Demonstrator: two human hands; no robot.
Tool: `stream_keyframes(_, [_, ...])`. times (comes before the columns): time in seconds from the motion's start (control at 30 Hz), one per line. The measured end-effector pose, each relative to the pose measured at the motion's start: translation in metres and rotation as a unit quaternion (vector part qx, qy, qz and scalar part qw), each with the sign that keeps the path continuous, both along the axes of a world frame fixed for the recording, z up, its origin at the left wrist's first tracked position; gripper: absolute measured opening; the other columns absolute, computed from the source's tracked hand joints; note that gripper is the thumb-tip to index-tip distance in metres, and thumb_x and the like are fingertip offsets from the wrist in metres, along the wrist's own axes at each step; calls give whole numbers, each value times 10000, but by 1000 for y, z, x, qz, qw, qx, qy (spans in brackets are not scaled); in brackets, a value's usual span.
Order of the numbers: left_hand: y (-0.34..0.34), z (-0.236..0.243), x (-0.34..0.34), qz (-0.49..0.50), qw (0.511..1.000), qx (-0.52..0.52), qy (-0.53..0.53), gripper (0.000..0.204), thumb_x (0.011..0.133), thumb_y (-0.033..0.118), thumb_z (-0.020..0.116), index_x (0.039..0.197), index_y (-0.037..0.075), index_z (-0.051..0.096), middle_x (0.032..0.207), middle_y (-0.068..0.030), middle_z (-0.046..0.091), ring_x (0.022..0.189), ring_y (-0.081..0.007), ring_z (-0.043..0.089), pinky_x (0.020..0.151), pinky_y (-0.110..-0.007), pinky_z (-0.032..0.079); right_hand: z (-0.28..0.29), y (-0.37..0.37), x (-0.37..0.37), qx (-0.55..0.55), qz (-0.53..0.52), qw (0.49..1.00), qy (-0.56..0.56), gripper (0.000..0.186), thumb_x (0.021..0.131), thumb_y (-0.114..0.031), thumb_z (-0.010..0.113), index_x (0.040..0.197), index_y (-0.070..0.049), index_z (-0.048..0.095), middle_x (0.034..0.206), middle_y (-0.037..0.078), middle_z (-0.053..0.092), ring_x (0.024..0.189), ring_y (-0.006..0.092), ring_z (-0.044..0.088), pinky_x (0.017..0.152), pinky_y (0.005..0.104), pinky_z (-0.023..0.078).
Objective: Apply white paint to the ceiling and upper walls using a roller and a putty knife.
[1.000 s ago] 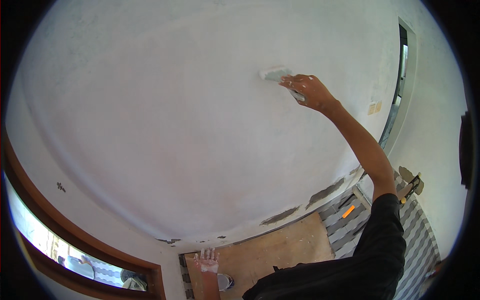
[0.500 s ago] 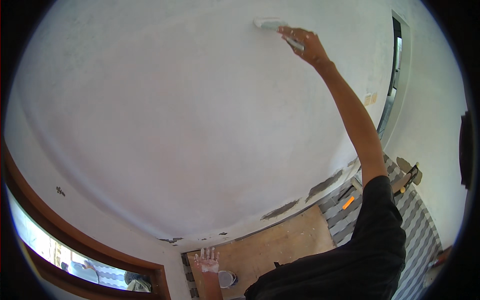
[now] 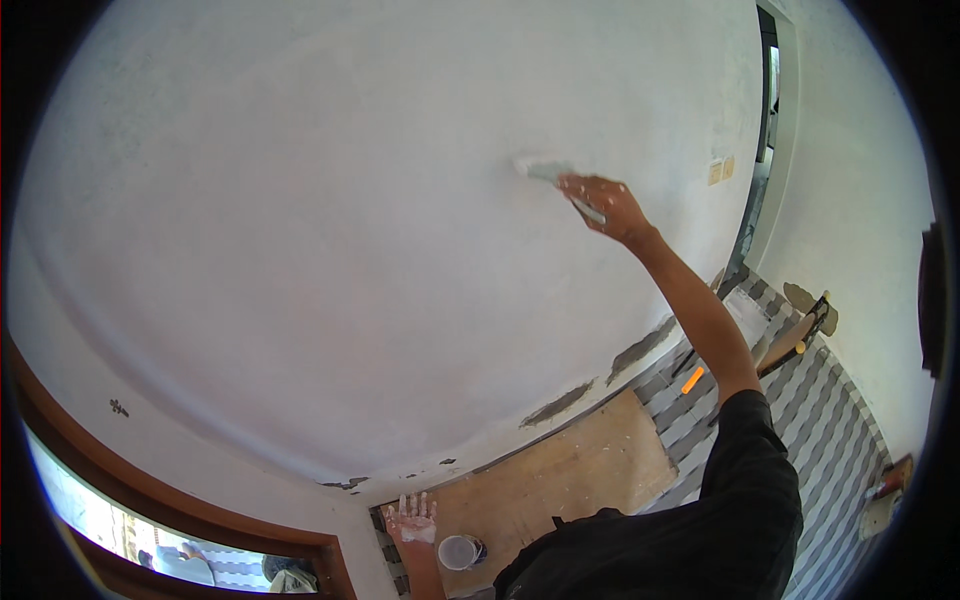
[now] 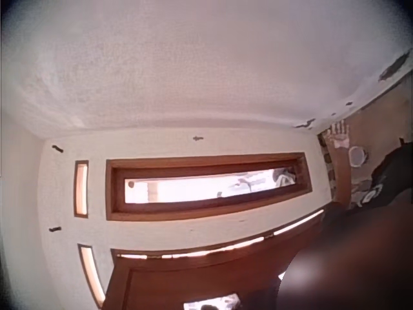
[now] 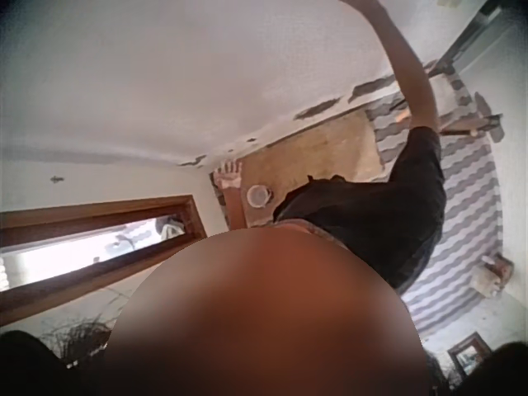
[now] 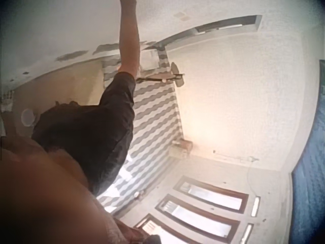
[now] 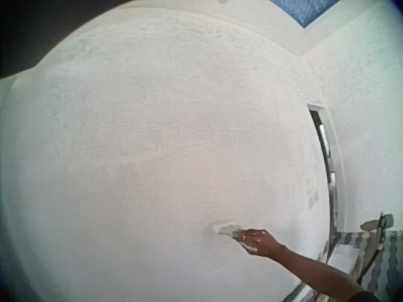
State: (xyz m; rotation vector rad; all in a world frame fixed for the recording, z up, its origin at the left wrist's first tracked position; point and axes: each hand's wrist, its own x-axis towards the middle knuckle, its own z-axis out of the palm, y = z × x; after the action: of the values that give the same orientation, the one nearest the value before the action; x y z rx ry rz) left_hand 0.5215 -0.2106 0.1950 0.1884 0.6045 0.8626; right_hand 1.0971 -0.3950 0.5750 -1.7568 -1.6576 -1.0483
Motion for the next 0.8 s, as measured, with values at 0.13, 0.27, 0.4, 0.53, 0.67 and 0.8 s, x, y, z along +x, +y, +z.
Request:
stream_keyframes(0.13, [-1,3,7,-4,1000,-5,8,723,797,519,570,1378,164,328,1374,-79,410,1240,-320,417,972,-543,373,39,12,-6,98,33,993,-51,463,730,3,596,1171,-136,579,1222,46,574,1067,236,585,836,356,517])
stream_keyframes(0.27, [-6,-4,5,-15,1000,-11,-12,721,797,520,566,1378,166,327,1378,-71,409,1240,-322,416,972,-550,370,-21,32,0,26,-6,1000,-10,522,684,18,636,1178,-138,567,1250,33,556,1129,211,548,885,369,503])
stream_keyframes(0.4, [-4,-22,-8,-20,1000,-8,-8,735,787,511,579,1383,169,318,1379,-64,410,1247,-317,405,965,-554,369,-26,14,-9,-69,6,997,22,525,669,10,643,1168,-133,568,1270,22,542,1135,216,541,892,367,498])
stream_keyframes(0.53, [-3,-28,-20,-24,1000,5,-2,748,776,498,595,1384,165,315,1351,-64,443,1247,-313,402,962,-553,371,18,14,-13,37,29,998,-36,528,673,10,634,1179,-127,564,1267,28,544,1145,242,532,903,363,492])
stream_keyframes(0.67, [-2,-15,-17,-31,999,1,-7,742,775,499,594,1378,161,328,1345,-70,449,1235,-316,415,957,-551,378,14,33,5,65,23,997,-41,481,710,-15,618,1173,-138,570,1277,19,540,1174,229,515,889,369,491])
stream_keyframes(0.8, [0,-12,-20,-17,1000,1,-12,732,781,505,582,1378,161,335,1369,-77,421,1232,-319,421,954,-552,381,-24,23,-12,7,0,999,34,400,743,-39,629,1123,-160,607,1203,39,593,1113,215,561,833,364,504])
